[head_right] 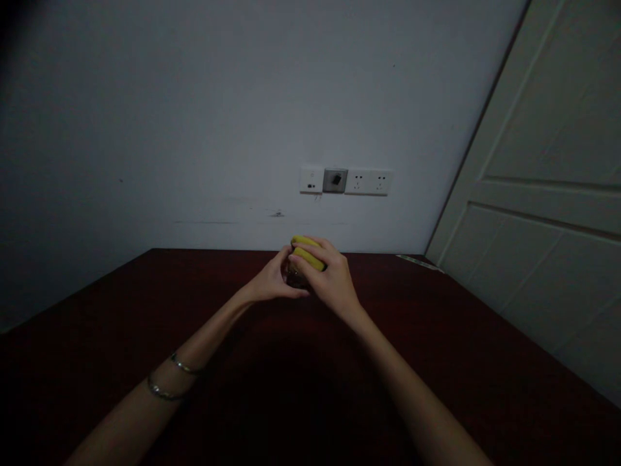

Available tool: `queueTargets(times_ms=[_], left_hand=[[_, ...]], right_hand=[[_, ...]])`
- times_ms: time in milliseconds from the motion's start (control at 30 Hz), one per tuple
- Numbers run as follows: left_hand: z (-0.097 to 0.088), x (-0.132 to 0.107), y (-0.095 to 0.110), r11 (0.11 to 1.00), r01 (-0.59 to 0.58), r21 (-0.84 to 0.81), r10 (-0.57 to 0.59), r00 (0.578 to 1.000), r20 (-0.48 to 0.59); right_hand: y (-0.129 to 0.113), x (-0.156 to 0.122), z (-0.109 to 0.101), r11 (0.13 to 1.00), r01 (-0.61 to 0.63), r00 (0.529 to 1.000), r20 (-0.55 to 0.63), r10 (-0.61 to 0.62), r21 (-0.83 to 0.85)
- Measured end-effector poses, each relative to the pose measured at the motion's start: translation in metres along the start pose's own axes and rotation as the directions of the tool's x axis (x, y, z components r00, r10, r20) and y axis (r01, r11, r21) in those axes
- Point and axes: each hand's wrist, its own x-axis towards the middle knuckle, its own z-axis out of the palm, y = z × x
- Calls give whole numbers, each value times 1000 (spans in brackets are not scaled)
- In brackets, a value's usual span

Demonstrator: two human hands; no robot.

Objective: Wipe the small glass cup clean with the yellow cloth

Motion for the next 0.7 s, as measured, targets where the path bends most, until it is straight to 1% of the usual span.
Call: queueTargets(times_ms=[100,133,167,200,233,333,367,400,433,500,567,633,700], left_hand=[[0,-1,1,999,24,32,-25,999,21],[1,-1,1,999,27,27,-28,999,23],[1,-1,0,1000,26,9,-26,999,19],[2,-1,-1,1000,24,-18,-24,1000,11],[3,-1,-3,998,23,-54,-23,1000,3],[4,0,-6,982,31,-185,-31,1000,1],[4,0,-7,974,37,-223,-36,999,8],[4,0,-7,966,41,-256,-38,999,18],[4,0,-7,958,46,-284,-39,999,29],[3,1,-6,945,65,-320,-51,997,53],[3,2,-4,940,88,-330,-68,995,73],[3,3,1,936,130,-328,-101,989,104],[2,3,6,922,195,-335,-151,977,152]], right_hand=[[11,4,-1,983,-152,986,-57,159,100],[14,4,-1,971,-195,978,-52,203,136],[15,4,-1,963,-213,974,-38,222,166],[16,4,-1,962,-203,978,-16,209,184],[15,4,-1,967,-167,986,8,169,190],[11,1,0,988,-11,998,61,1,154],[10,1,0,990,21,997,67,-31,140],[9,0,0,991,33,997,64,-42,132],[9,1,0,991,21,998,49,-28,130],[12,2,-1,986,-63,998,-7,64,153],[17,4,-1,959,-179,976,-80,201,221],[23,5,-1,901,-269,938,-121,326,339],[25,5,-2,834,-299,915,-108,388,465]])
